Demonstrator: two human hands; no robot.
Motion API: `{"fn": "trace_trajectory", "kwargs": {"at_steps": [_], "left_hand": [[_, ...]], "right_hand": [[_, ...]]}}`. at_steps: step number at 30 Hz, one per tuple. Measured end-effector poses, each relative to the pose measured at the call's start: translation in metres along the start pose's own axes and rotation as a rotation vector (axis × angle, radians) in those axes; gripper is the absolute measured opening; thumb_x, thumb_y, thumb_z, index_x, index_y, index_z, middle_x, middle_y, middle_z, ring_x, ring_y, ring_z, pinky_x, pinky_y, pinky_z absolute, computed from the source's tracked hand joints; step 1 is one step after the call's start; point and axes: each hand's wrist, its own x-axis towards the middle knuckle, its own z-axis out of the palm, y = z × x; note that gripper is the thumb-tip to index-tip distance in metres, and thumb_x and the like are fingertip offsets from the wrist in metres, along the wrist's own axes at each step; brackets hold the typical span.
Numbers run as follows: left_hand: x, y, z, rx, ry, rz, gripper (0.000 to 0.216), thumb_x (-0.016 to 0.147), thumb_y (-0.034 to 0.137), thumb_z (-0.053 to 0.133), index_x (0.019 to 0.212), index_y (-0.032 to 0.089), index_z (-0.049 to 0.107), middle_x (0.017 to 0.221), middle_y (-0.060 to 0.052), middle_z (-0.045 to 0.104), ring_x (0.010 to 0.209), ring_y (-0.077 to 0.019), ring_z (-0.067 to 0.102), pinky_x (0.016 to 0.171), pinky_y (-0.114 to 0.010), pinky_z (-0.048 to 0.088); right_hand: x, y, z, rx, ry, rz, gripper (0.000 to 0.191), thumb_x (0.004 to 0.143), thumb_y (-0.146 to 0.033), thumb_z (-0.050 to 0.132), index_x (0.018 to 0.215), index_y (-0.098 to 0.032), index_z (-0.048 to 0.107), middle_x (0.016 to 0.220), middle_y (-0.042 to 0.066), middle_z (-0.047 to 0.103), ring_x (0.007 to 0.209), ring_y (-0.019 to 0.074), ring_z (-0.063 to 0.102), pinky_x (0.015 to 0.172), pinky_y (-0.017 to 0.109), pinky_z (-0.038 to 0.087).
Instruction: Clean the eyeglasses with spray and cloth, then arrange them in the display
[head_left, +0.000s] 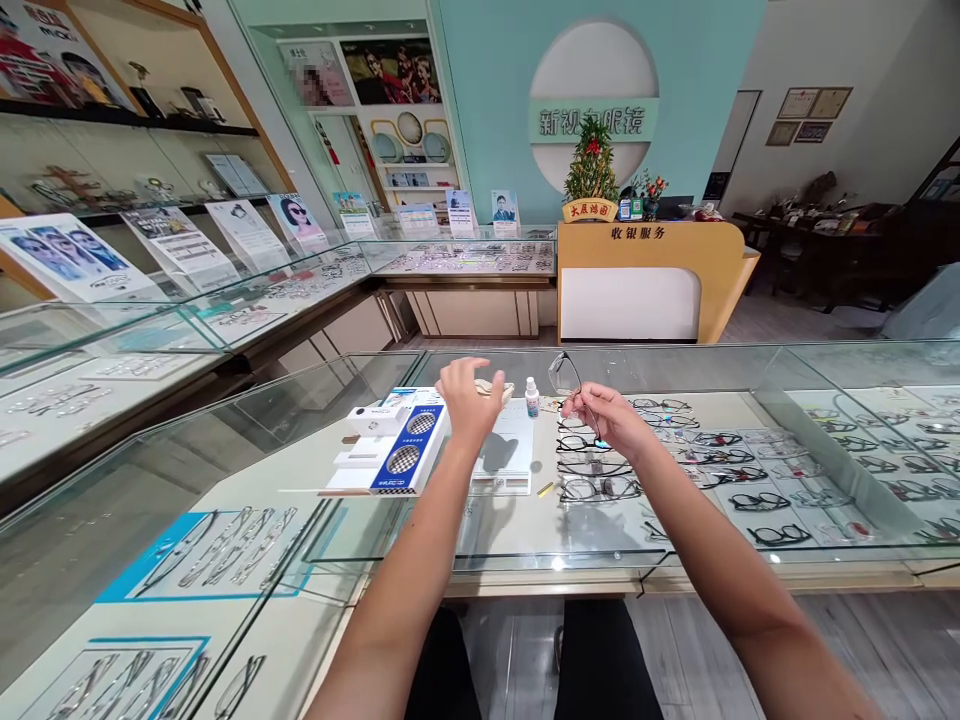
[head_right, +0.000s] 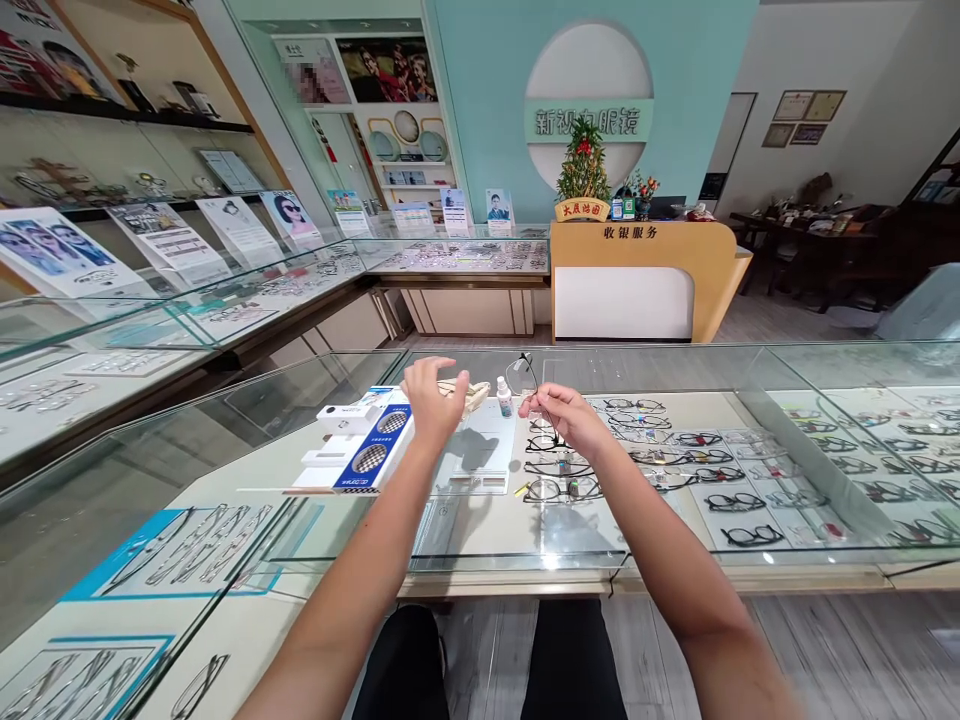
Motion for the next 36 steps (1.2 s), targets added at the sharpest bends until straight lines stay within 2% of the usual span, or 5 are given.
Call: {"fn": "trace_trajectory", "kwargs": {"at_steps": [6, 17, 23, 26, 36], "left_hand": [[0.005, 0.062, -0.03, -0.248, -0.051, 0.536, 0.082, 0.097, 0.063, 0.08, 0.164, 0.023, 0.058, 0.16, -0.016, 0.072, 0.151, -0.0381, 0.061, 0.127, -0.054, 0.04], [0.053, 0.111, -0.068, -0.252, 0.188, 0.701, 0.062, 0.098, 0.067, 0.087, 0.144, 0.028, 0.074, 0.131, -0.01, 0.086, 0.121, -0.0328, 0.075, 0.111, -0.051, 0.051], [0.059, 0.125, -0.088, -0.297, 0.494, 0.691, 0.067, 0.092, 0.061, 0.095, 0.147, 0.029, 0.073, 0.131, -0.009, 0.084, 0.118, -0.0333, 0.076, 0.11, -0.052, 0.054], [0.055, 0.123, -0.093, -0.304, 0.593, 0.593, 0.069, 0.09, 0.062, 0.097, 0.146, 0.029, 0.073, 0.129, -0.008, 0.082, 0.116, -0.0333, 0.074, 0.106, -0.053, 0.055], [0.051, 0.113, -0.095, -0.345, 0.556, 0.426, 0.061, 0.087, 0.059, 0.1, 0.136, 0.032, 0.076, 0.123, -0.006, 0.079, 0.11, -0.0309, 0.072, 0.108, -0.053, 0.054]], "right_hand": [[0.001, -0.034, 0.006, -0.108, -0.084, -0.007, 0.055, 0.084, -0.072, 0.098, 0.081, -0.022, 0.074, 0.087, 0.005, 0.078, 0.09, 0.0211, 0.073, 0.094, 0.035, 0.056], [0.0, -0.141, 0.034, -0.538, -0.233, -0.18, 0.043, 0.107, -0.064, 0.077, 0.091, -0.024, 0.08, 0.095, 0.004, 0.082, 0.096, 0.0221, 0.075, 0.099, 0.04, 0.058], [-0.035, -0.155, 0.064, -0.868, 0.212, -0.643, 0.031, 0.113, -0.055, 0.07, 0.132, -0.032, 0.078, 0.136, 0.006, 0.078, 0.131, 0.0271, 0.071, 0.114, 0.047, 0.056], [-0.044, -0.149, 0.074, -1.049, 0.353, -0.78, 0.051, 0.103, -0.054, 0.083, 0.147, -0.032, 0.069, 0.148, 0.009, 0.073, 0.137, 0.0319, 0.069, 0.117, 0.052, 0.057], [-0.018, -0.121, 0.091, -1.235, 0.607, -0.924, 0.044, 0.102, -0.049, 0.086, 0.139, -0.03, 0.074, 0.128, 0.01, 0.083, 0.115, 0.031, 0.079, 0.103, 0.051, 0.066]]}}
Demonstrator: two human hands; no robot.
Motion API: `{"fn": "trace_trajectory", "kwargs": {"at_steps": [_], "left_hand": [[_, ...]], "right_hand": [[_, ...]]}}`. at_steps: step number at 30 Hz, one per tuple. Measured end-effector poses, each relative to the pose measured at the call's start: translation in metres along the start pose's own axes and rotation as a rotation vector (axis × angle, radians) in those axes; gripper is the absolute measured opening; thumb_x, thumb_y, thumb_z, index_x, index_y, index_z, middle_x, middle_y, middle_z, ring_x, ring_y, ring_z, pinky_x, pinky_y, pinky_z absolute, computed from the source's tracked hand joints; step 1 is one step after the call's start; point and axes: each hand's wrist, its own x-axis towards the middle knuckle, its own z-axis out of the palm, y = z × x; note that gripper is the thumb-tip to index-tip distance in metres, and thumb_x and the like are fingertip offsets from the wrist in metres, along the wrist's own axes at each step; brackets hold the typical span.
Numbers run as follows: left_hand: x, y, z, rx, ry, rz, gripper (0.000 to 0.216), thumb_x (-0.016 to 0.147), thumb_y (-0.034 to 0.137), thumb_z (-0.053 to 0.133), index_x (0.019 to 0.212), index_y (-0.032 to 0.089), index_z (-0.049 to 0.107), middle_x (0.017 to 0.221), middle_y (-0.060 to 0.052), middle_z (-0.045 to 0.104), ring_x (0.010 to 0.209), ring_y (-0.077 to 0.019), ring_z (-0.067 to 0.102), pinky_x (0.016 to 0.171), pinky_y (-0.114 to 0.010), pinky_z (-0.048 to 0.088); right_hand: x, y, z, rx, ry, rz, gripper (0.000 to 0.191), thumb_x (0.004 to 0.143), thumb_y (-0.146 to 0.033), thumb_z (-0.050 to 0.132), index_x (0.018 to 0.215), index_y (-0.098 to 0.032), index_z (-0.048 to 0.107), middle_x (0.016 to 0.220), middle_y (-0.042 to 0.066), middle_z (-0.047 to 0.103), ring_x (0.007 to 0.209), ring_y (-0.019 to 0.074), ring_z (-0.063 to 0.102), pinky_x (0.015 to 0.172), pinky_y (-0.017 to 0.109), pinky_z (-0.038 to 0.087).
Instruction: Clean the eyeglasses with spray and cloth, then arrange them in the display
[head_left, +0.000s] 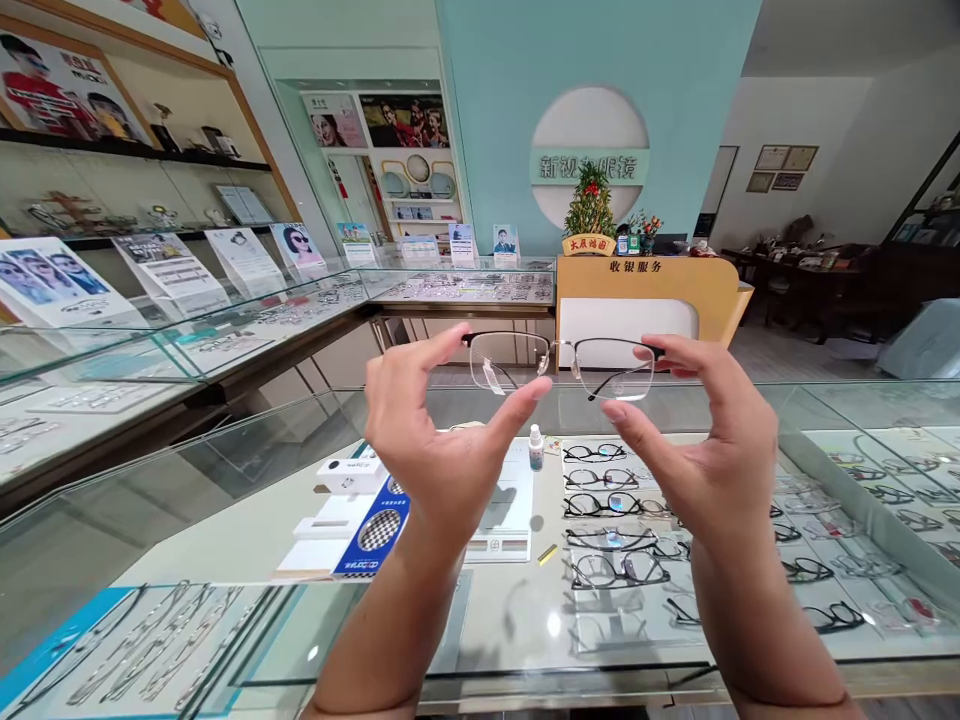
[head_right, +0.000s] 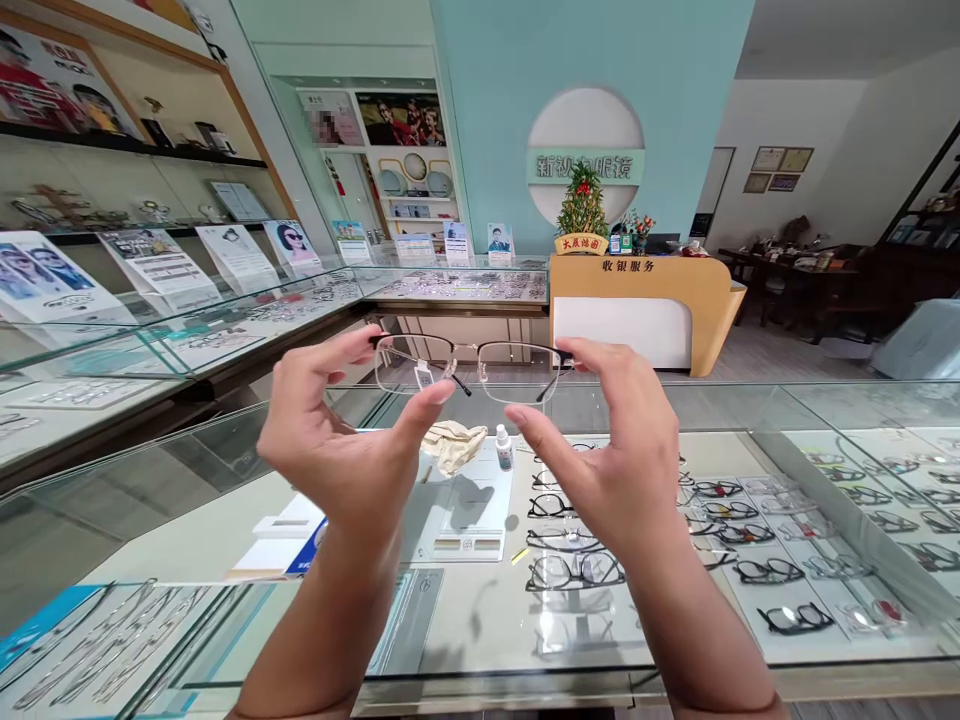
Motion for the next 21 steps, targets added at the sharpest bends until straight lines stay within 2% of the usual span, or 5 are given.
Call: {"fn": "trace_trajectory", "kwargs": {"at_steps": [5, 11, 16, 21], "left_hand": [[0.0, -0.002, 0.003, 0.041, -0.005, -0.052, 0.061, 0.086, 0.069, 0.098, 0.128, 0.03, 0.078, 0.113, -0.005, 0.081, 0.102, -0.0291, 0.074, 0.103, -0.051, 0.059], [0.001, 0.002, 0.003, 0.001, -0.093, -0.064, 0.053, 0.093, 0.063, 0.094, 0.133, 0.031, 0.08, 0.118, -0.005, 0.082, 0.107, -0.0285, 0.075, 0.105, -0.051, 0.061], [-0.001, -0.002, 0.008, -0.053, -0.111, -0.103, 0.058, 0.098, 0.064, 0.089, 0.144, 0.03, 0.077, 0.126, -0.007, 0.08, 0.111, -0.0278, 0.076, 0.103, -0.049, 0.063], [-0.002, -0.005, 0.011, -0.084, -0.091, -0.105, 0.058, 0.094, 0.066, 0.091, 0.14, 0.032, 0.078, 0.123, -0.007, 0.079, 0.106, -0.0275, 0.074, 0.102, -0.051, 0.064]], "right_hand": [[-0.004, 0.001, 0.006, 0.028, 0.053, 0.048, 0.049, 0.102, -0.05, 0.087, 0.144, -0.029, 0.074, 0.131, 0.011, 0.083, 0.119, 0.0324, 0.08, 0.104, 0.053, 0.068], [-0.003, 0.008, 0.008, 0.065, 0.096, 0.103, 0.047, 0.103, -0.051, 0.087, 0.143, -0.029, 0.076, 0.133, 0.011, 0.083, 0.12, 0.0321, 0.08, 0.106, 0.055, 0.067], [0.001, 0.017, 0.01, 0.089, 0.081, 0.131, 0.044, 0.103, -0.052, 0.086, 0.14, -0.029, 0.08, 0.132, 0.011, 0.084, 0.112, 0.029, 0.081, 0.1, 0.051, 0.068], [0.005, 0.02, 0.01, 0.081, 0.033, 0.148, 0.043, 0.104, -0.053, 0.084, 0.14, -0.03, 0.081, 0.131, 0.01, 0.084, 0.11, 0.0282, 0.082, 0.097, 0.05, 0.068]]}}
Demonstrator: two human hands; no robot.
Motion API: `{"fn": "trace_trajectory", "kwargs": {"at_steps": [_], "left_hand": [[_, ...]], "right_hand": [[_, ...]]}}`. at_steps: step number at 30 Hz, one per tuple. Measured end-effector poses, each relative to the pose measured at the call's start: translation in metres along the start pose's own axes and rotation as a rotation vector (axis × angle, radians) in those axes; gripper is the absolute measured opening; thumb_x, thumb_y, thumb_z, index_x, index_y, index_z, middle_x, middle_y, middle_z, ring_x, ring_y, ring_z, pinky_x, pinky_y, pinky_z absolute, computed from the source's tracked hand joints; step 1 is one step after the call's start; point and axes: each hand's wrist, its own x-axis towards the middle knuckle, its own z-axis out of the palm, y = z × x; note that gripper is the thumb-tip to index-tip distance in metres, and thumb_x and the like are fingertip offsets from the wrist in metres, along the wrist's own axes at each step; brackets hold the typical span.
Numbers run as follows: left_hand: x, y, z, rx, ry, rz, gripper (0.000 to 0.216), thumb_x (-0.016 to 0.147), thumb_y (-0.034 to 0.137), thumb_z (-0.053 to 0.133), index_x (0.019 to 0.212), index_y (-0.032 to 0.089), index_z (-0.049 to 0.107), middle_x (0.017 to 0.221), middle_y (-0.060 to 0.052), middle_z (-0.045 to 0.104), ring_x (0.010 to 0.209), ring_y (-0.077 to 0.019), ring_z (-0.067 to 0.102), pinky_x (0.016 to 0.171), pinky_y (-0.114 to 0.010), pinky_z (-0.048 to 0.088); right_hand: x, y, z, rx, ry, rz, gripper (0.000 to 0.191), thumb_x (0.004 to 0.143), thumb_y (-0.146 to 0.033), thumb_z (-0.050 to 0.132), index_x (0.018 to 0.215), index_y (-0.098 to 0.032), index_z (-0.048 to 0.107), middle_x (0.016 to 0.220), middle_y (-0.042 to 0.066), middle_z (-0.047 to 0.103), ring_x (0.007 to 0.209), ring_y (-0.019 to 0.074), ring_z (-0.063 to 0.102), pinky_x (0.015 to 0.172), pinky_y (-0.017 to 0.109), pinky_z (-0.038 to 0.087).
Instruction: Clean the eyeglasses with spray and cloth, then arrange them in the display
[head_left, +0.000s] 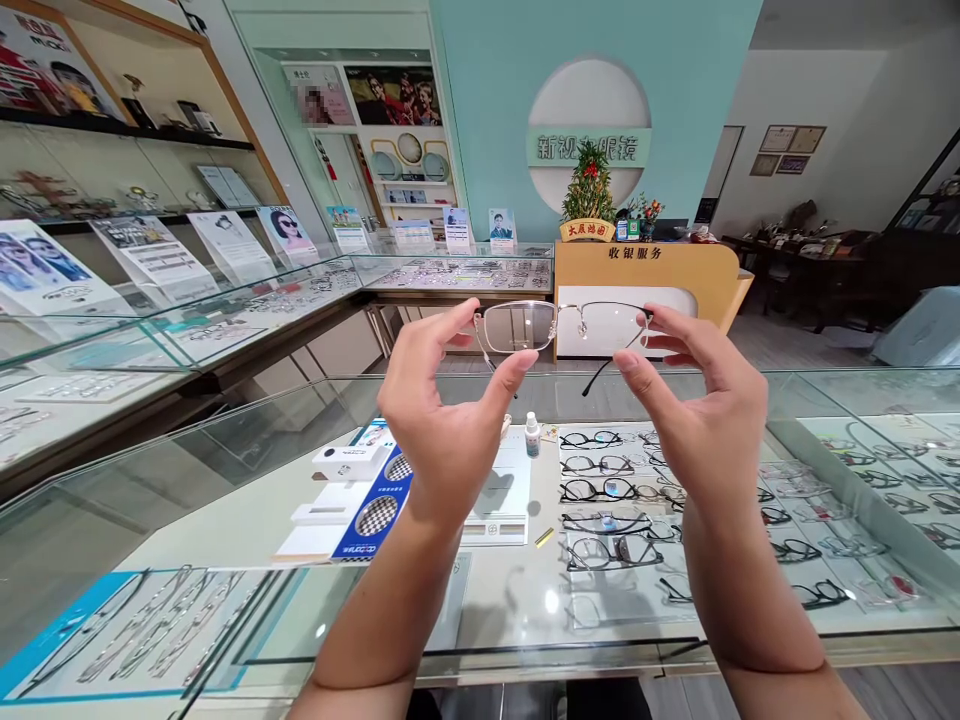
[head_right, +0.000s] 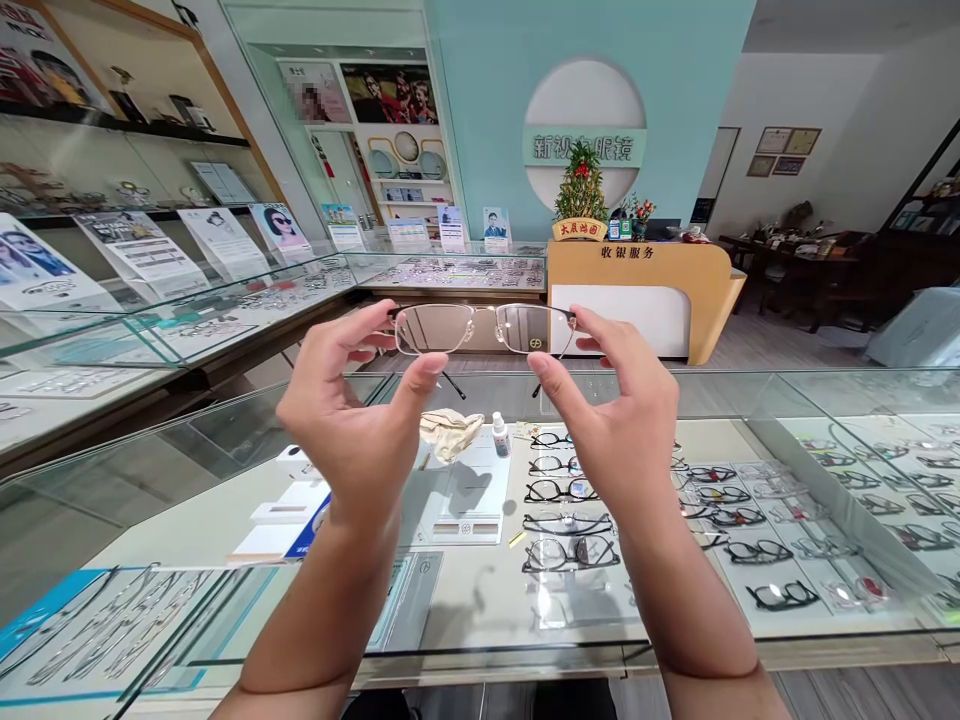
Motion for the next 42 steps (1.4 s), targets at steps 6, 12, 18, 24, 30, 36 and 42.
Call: {"fn": "trace_trajectory", "kwargs": {"at_steps": [6, 12, 18, 24, 30, 36, 42], "left_hand": [[0.001, -0.001, 0.0, -0.021, 0.009, 0.072, 0.061, 0.092, 0.06, 0.095, 0.144, 0.035, 0.076, 0.128, -0.008, 0.076, 0.113, -0.0301, 0.072, 0.106, -0.053, 0.062], [-0.001, -0.006, 0.001, -0.008, -0.009, 0.059, 0.064, 0.092, 0.058, 0.096, 0.147, 0.035, 0.074, 0.132, -0.008, 0.073, 0.124, -0.0328, 0.07, 0.11, -0.054, 0.06], [0.0, -0.009, 0.003, -0.018, -0.04, -0.011, 0.06, 0.096, 0.062, 0.092, 0.145, 0.031, 0.074, 0.134, -0.008, 0.074, 0.124, -0.0309, 0.073, 0.109, -0.052, 0.061], [0.001, -0.015, 0.009, -0.057, -0.085, -0.088, 0.053, 0.102, 0.064, 0.085, 0.141, 0.03, 0.076, 0.128, -0.009, 0.081, 0.111, -0.0261, 0.079, 0.099, -0.046, 0.064], [0.001, -0.019, 0.01, -0.094, -0.101, -0.122, 0.053, 0.102, 0.066, 0.084, 0.141, 0.03, 0.077, 0.128, -0.009, 0.083, 0.111, -0.0256, 0.08, 0.099, -0.045, 0.064], [0.002, -0.021, 0.011, -0.149, -0.11, -0.136, 0.053, 0.101, 0.065, 0.085, 0.141, 0.03, 0.078, 0.128, -0.009, 0.083, 0.111, -0.0257, 0.08, 0.099, -0.044, 0.063], [0.002, -0.021, 0.011, -0.133, -0.129, -0.143, 0.055, 0.102, 0.069, 0.082, 0.14, 0.03, 0.077, 0.127, -0.01, 0.082, 0.111, -0.0252, 0.079, 0.097, -0.043, 0.063]], "right_hand": [[0.002, 0.004, -0.001, 0.006, -0.107, 0.045, 0.04, 0.106, -0.051, 0.081, 0.141, -0.031, 0.082, 0.134, 0.009, 0.084, 0.11, 0.0265, 0.081, 0.099, 0.049, 0.066], [0.001, 0.006, -0.001, -0.01, -0.133, 0.065, 0.042, 0.106, -0.051, 0.081, 0.143, -0.03, 0.081, 0.135, 0.009, 0.084, 0.112, 0.0272, 0.081, 0.099, 0.049, 0.065], [0.002, 0.003, 0.002, 0.003, -0.049, 0.021, 0.041, 0.105, -0.05, 0.082, 0.141, -0.03, 0.08, 0.129, 0.01, 0.082, 0.113, 0.0275, 0.08, 0.095, 0.047, 0.066], [0.0, -0.003, 0.006, 0.032, 0.068, -0.052, 0.037, 0.105, -0.043, 0.083, 0.141, -0.032, 0.08, 0.125, 0.009, 0.077, 0.111, 0.0274, 0.076, 0.093, 0.047, 0.066], [-0.001, -0.005, 0.008, 0.002, 0.101, -0.069, 0.037, 0.106, -0.045, 0.081, 0.141, -0.032, 0.081, 0.122, 0.01, 0.076, 0.108, 0.0279, 0.075, 0.095, 0.049, 0.067], [-0.001, -0.008, 0.007, -0.023, 0.103, -0.072, 0.037, 0.107, -0.046, 0.08, 0.141, -0.031, 0.081, 0.12, 0.01, 0.077, 0.106, 0.0274, 0.075, 0.094, 0.049, 0.069], [-0.001, -0.009, 0.006, 0.037, 0.103, -0.02, 0.037, 0.105, -0.046, 0.082, 0.137, -0.03, 0.082, 0.122, 0.01, 0.078, 0.108, 0.0271, 0.075, 0.094, 0.048, 0.068]]}}
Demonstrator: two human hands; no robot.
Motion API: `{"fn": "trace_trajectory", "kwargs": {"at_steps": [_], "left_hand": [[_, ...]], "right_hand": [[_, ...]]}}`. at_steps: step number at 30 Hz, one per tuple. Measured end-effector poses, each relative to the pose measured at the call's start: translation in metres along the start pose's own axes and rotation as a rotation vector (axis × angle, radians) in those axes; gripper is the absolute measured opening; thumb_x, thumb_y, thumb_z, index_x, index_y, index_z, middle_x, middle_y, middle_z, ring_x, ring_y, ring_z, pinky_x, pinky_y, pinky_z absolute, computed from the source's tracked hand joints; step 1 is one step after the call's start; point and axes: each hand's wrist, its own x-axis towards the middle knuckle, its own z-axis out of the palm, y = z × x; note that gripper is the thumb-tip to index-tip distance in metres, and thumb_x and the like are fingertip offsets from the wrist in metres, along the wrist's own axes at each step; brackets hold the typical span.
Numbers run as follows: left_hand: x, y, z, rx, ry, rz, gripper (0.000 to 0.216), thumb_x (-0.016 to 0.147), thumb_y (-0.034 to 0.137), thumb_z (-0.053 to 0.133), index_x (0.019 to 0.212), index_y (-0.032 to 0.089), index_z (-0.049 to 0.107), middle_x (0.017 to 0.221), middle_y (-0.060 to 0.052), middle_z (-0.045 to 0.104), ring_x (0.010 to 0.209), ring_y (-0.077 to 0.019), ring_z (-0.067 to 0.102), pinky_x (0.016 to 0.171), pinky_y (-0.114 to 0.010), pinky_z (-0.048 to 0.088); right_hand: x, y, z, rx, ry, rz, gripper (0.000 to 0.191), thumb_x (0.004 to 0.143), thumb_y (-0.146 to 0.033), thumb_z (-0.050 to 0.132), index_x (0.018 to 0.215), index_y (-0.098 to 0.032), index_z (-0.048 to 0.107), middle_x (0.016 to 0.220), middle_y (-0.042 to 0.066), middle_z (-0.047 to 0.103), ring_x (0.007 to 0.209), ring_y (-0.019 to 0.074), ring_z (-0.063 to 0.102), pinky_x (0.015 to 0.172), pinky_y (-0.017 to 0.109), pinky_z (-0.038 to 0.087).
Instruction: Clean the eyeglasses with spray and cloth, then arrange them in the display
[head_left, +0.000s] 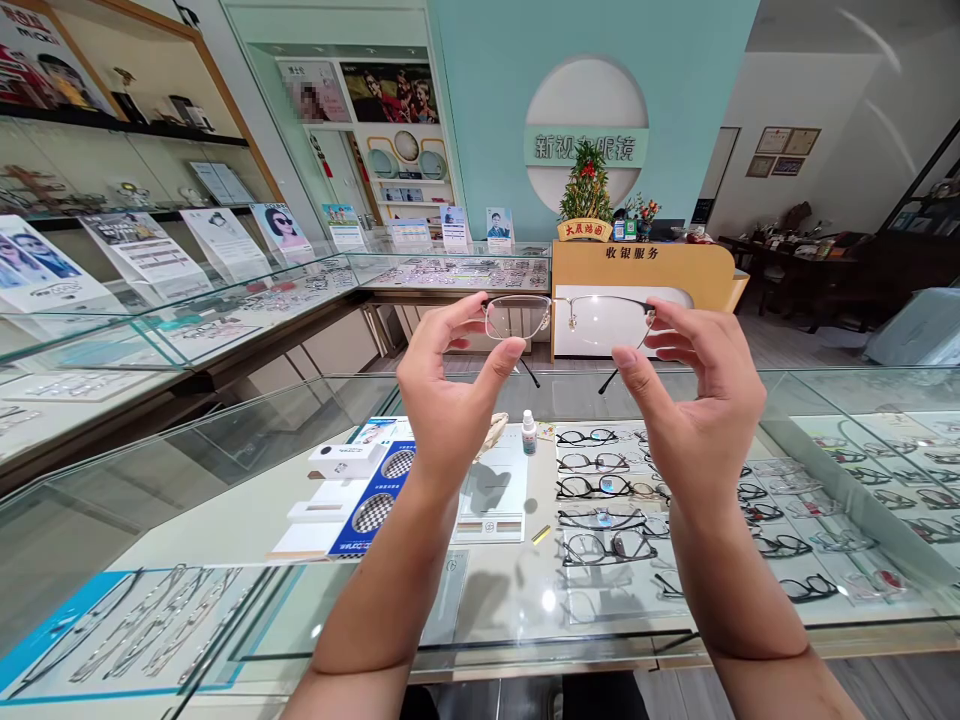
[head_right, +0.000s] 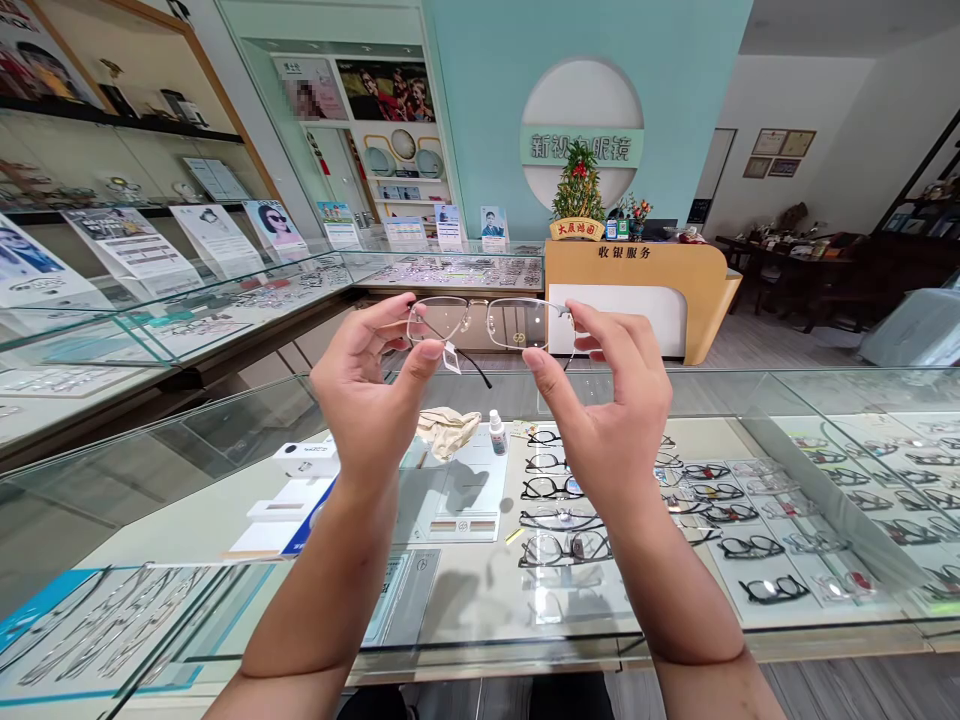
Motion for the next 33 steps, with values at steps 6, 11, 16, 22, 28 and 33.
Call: {"fn": "trace_trajectory", "kwargs": {"at_steps": [6, 11, 16, 22, 28, 33], "left_hand": [[0.0, 0.003, -0.001, 0.013, 0.092, 0.061, 0.052, 0.098, 0.064, 0.09, 0.133, 0.028, 0.079, 0.119, -0.007, 0.08, 0.105, -0.024, 0.076, 0.095, -0.042, 0.06], [0.001, 0.008, -0.004, 0.079, 0.181, 0.182, 0.059, 0.089, 0.064, 0.097, 0.134, 0.03, 0.08, 0.12, -0.008, 0.076, 0.109, -0.0288, 0.071, 0.098, -0.047, 0.059], [-0.001, 0.009, -0.006, 0.047, 0.173, 0.206, 0.066, 0.083, 0.063, 0.102, 0.137, 0.032, 0.079, 0.123, -0.01, 0.072, 0.118, -0.0329, 0.069, 0.105, -0.052, 0.06], [-0.002, 0.009, -0.009, -0.041, 0.12, 0.177, 0.073, 0.081, 0.063, 0.104, 0.142, 0.033, 0.078, 0.129, -0.01, 0.071, 0.13, -0.0353, 0.066, 0.116, -0.056, 0.058], [-0.002, 0.008, -0.009, -0.096, 0.13, 0.097, 0.069, 0.084, 0.059, 0.103, 0.143, 0.035, 0.078, 0.136, -0.009, 0.072, 0.138, -0.0367, 0.066, 0.121, -0.056, 0.057], [0.0, 0.001, -0.005, -0.171, 0.055, 0.014, 0.066, 0.09, 0.06, 0.098, 0.147, 0.037, 0.077, 0.141, -0.008, 0.076, 0.133, -0.0336, 0.074, 0.119, -0.054, 0.06]], "right_hand": [[0.002, 0.005, -0.002, 0.077, -0.106, 0.099, 0.036, 0.105, -0.048, 0.081, 0.135, -0.029, 0.081, 0.125, 0.008, 0.08, 0.11, 0.0258, 0.078, 0.096, 0.047, 0.067], [0.003, 0.015, -0.003, 0.162, -0.291, 0.25, 0.036, 0.106, -0.049, 0.08, 0.136, -0.029, 0.081, 0.134, 0.01, 0.082, 0.117, 0.0281, 0.08, 0.102, 0.05, 0.067], [0.003, 0.02, -0.002, 0.191, -0.352, 0.277, 0.038, 0.108, -0.051, 0.078, 0.139, -0.03, 0.081, 0.136, 0.01, 0.083, 0.121, 0.0294, 0.08, 0.107, 0.053, 0.067], [0.002, 0.021, -0.003, 0.17, -0.352, 0.253, 0.038, 0.108, -0.049, 0.077, 0.14, -0.029, 0.08, 0.137, 0.011, 0.083, 0.12, 0.029, 0.08, 0.106, 0.052, 0.066], [0.003, 0.018, -0.001, 0.14, -0.252, 0.131, 0.037, 0.107, -0.048, 0.078, 0.14, -0.03, 0.078, 0.132, 0.009, 0.081, 0.117, 0.0274, 0.079, 0.101, 0.049, 0.067], [0.003, 0.012, 0.003, 0.032, -0.087, -0.067, 0.037, 0.107, -0.045, 0.078, 0.142, -0.032, 0.074, 0.128, 0.009, 0.077, 0.118, 0.0294, 0.076, 0.099, 0.051, 0.068]]}}
